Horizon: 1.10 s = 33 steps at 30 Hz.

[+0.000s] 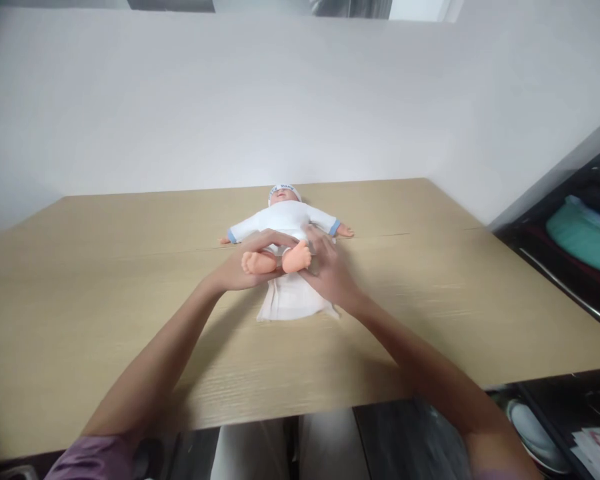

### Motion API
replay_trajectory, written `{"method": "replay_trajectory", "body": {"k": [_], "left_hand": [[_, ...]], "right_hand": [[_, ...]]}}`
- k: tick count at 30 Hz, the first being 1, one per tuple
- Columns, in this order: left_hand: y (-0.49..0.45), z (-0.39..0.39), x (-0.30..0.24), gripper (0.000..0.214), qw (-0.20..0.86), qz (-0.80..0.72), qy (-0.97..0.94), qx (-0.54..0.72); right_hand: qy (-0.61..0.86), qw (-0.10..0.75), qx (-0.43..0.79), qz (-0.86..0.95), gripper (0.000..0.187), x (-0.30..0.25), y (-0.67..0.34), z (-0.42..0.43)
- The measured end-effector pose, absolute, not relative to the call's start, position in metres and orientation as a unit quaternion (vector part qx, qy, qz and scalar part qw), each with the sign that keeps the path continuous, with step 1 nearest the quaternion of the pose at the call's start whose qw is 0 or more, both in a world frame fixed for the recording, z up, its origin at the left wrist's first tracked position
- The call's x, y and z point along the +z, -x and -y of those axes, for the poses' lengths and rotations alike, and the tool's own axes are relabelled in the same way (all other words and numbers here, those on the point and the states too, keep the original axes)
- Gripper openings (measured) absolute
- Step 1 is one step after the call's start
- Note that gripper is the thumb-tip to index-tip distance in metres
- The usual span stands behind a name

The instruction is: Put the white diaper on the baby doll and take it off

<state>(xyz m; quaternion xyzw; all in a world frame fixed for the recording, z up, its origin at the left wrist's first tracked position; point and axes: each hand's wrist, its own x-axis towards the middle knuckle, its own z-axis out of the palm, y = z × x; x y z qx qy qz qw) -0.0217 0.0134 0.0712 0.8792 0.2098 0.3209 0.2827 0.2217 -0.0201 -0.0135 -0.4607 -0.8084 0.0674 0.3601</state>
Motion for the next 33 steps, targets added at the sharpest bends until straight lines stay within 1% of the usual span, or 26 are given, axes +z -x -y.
{"method": "replay_trajectory", "body": {"k": [3,8,10,13,18,21,24,26,28,31,33], "left_hand": [[0.037,-0.005,0.051,0.044,0.265,-0.210,-0.886,0.316],[0.086,0.003,0.003,0.043,0.173,-0.254,-0.922,0.235],[0.101,0.005,-0.016,0.050,0.158,-0.261,-0.931,0.202],[0.111,0.004,-0.034,0.066,0.158,-0.255,-0.937,0.178],[0.112,0.003,-0.037,0.073,0.163,-0.245,-0.940,0.172],[0.114,0.005,-0.034,0.084,0.176,-0.253,-0.939,0.155],[0.116,0.007,-0.033,0.092,0.175,-0.258,-0.939,0.146],[0.116,0.007,-0.032,0.092,0.177,-0.255,-0.939,0.146],[0.114,0.007,-0.032,0.088,0.182,-0.249,-0.940,0.149],[0.111,0.007,-0.035,0.073,0.179,-0.245,-0.939,0.161],[0.108,0.007,-0.037,0.064,0.171,-0.245,-0.939,0.170]], "right_hand": [[0.401,0.357,0.074,0.840,0.064,-0.004,-0.230,0.031],[0.356,0.295,0.053,0.885,0.049,-0.023,-0.269,0.024],[0.336,0.265,0.031,0.903,0.047,-0.038,-0.285,0.020],[0.320,0.241,-0.001,0.916,0.047,-0.058,-0.299,0.017],[0.322,0.233,-0.007,0.918,0.041,-0.066,-0.300,0.015],[0.327,0.224,0.013,0.918,0.038,-0.062,-0.298,0.016],[0.332,0.217,0.032,0.917,0.040,-0.058,-0.298,0.019],[0.329,0.218,0.035,0.918,0.044,-0.056,-0.298,0.021],[0.324,0.221,0.040,0.919,0.048,-0.055,-0.298,0.021],[0.325,0.225,0.060,0.917,0.051,-0.057,-0.299,0.019],[0.327,0.238,0.075,0.912,0.048,-0.058,-0.302,0.016]]}}
